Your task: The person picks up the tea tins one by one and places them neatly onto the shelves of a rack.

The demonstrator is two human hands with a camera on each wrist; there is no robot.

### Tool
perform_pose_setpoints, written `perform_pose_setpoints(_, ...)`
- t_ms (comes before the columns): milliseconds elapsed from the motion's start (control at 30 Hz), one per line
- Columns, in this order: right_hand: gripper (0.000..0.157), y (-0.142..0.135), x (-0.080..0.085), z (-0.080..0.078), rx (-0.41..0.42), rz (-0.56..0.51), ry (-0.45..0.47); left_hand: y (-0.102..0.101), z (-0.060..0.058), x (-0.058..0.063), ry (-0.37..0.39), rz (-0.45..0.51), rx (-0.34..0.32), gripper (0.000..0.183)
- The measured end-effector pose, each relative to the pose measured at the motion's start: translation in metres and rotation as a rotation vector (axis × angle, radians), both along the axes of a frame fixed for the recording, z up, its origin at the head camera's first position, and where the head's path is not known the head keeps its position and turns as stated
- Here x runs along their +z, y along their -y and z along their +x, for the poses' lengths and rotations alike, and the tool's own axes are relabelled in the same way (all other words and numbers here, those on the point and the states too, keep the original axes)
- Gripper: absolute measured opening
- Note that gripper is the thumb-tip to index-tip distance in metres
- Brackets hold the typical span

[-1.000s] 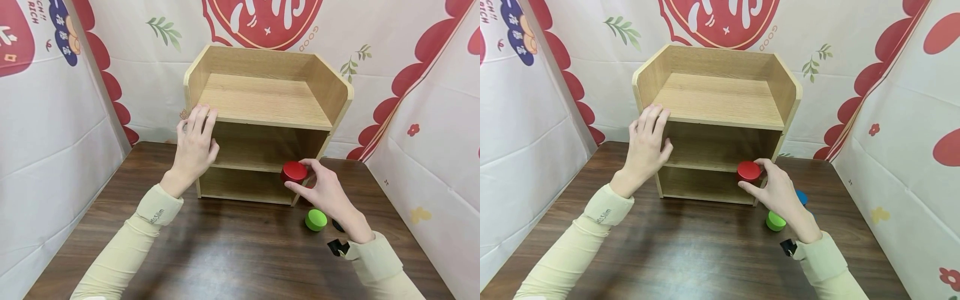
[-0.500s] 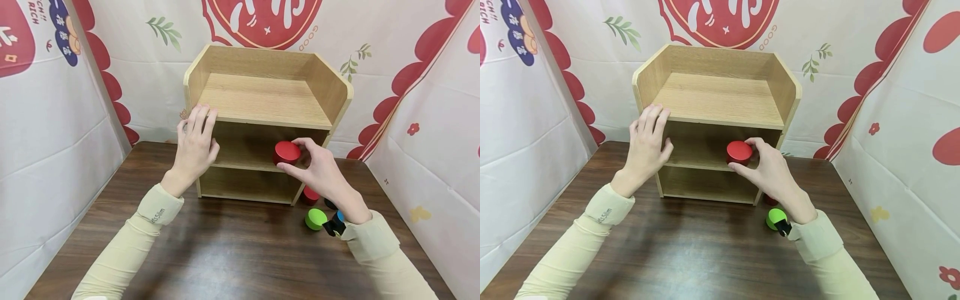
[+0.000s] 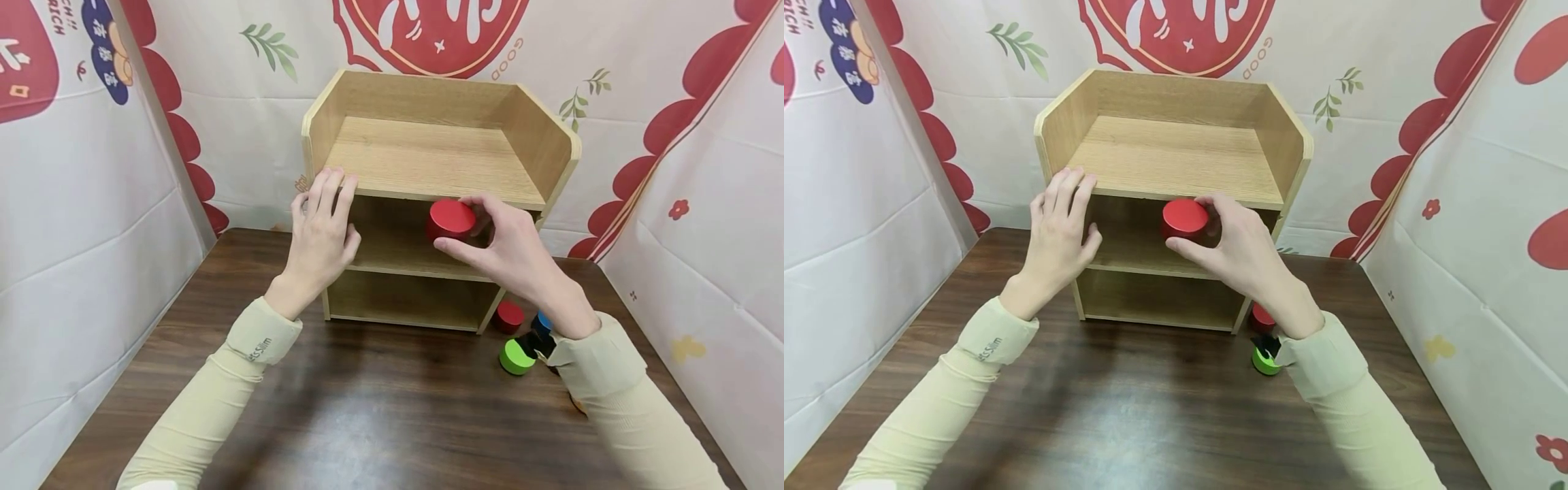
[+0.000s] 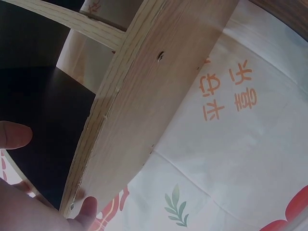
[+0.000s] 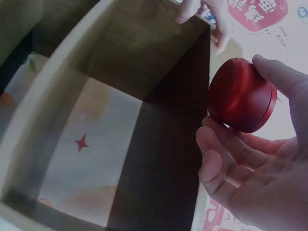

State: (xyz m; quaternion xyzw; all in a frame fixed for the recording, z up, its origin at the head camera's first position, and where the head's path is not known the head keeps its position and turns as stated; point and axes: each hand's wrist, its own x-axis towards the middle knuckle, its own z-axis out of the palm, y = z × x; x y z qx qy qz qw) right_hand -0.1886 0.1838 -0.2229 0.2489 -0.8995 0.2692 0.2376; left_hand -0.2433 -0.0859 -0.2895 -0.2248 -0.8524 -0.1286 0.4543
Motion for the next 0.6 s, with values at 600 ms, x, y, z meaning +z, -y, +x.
perform_pose_setpoints(600, 0.058, 0.040, 0.038, -0.035, 0.069, -0.025, -0.054, 0.001, 0.001, 0.001, 0.014, -0.002, -0.001, 0.069)
